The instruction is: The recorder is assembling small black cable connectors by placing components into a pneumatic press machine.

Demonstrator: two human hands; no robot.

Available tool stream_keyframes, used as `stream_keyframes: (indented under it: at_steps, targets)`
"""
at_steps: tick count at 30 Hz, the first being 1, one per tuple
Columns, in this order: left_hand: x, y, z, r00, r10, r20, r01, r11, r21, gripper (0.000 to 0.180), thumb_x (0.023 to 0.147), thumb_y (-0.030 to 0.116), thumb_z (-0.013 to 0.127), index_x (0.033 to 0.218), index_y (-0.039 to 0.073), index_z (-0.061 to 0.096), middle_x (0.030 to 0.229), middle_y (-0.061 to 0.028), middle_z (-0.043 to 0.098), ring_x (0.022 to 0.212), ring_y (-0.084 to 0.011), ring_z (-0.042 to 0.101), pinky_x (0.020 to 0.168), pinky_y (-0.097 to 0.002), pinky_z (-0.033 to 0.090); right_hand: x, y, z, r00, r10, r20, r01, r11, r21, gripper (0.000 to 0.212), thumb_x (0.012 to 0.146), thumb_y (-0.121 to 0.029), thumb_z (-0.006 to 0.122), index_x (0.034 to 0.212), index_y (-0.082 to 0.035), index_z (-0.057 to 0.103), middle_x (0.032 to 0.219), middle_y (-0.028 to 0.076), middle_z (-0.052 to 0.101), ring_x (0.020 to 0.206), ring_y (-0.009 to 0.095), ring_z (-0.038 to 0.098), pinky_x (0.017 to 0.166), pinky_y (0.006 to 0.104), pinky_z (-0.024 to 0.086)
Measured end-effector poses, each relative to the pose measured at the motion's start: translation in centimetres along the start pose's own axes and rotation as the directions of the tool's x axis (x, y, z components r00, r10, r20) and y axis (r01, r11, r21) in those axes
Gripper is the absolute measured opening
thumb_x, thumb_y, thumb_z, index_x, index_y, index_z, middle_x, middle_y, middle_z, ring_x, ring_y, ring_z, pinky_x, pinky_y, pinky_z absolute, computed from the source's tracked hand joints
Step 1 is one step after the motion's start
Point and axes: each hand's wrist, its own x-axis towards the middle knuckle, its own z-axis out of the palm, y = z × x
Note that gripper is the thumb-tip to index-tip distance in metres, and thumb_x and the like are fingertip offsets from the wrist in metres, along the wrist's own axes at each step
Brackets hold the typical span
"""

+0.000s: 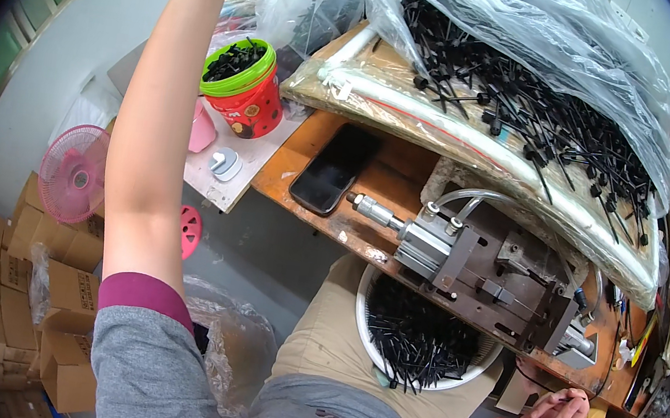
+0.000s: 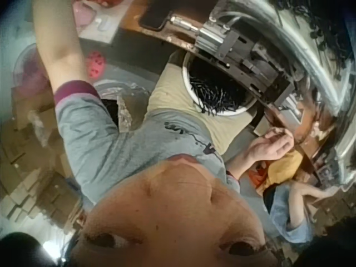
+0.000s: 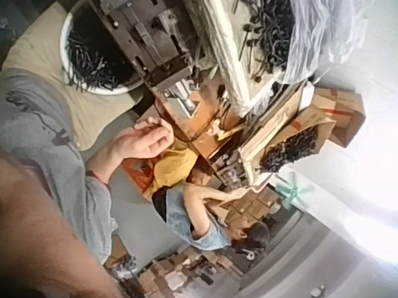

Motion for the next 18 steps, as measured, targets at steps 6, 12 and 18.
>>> stream_keyframes:
  at_steps: [6,12,18]
  targets:
    - [-4.8,-5.2,-7.5,0.747,-0.428,0.509,-0.196,0.59,0.783,0.025,0.077,0.024,0.076,0.095,0.006,0.078,0.087,-0.0074,0.076,0.083,-0.016,0.07,0.078,-0.0313,0.054,-0.3,0.9,0.6,0.985,0.157,0.074,-0.164,0.982,0.095,0.016,0.103,-0.012,0.047,0.107,0.001,0.055,0.085,0.01,0.06,0.049,0.005,0.04,0.045,0.0162,0.029]
    - [-9.4,-6.0,-9.8,0.706,-0.516,0.485,-0.224,0.487,0.844,0.028,0.067,0.014,0.082,0.093,0.004,0.078,0.086,-0.0109,0.075,0.077,-0.0182,0.071,0.075,-0.0324,0.056,-0.8,0.9,2.0,0.974,0.182,0.135,-0.198,0.973,0.121,0.021,0.101,-0.011,0.048,0.116,0.002,0.055,0.085,0.011,0.061,0.047,0.005,0.04,0.042,0.0152,0.031]
    - [-9.6,-6.0,-9.7,0.779,-0.475,0.409,-0.073,0.58,0.811,0.027,0.07,0.015,0.082,0.095,0.005,0.076,0.083,-0.0109,0.074,0.074,-0.0173,0.071,0.073,-0.0332,0.057,-0.9,1.6,1.2,0.956,0.222,0.192,-0.249,0.959,0.132,0.022,0.101,-0.01,0.048,0.118,0.003,0.054,0.084,0.011,0.061,0.046,0.004,0.041,0.042,0.0151,0.032]
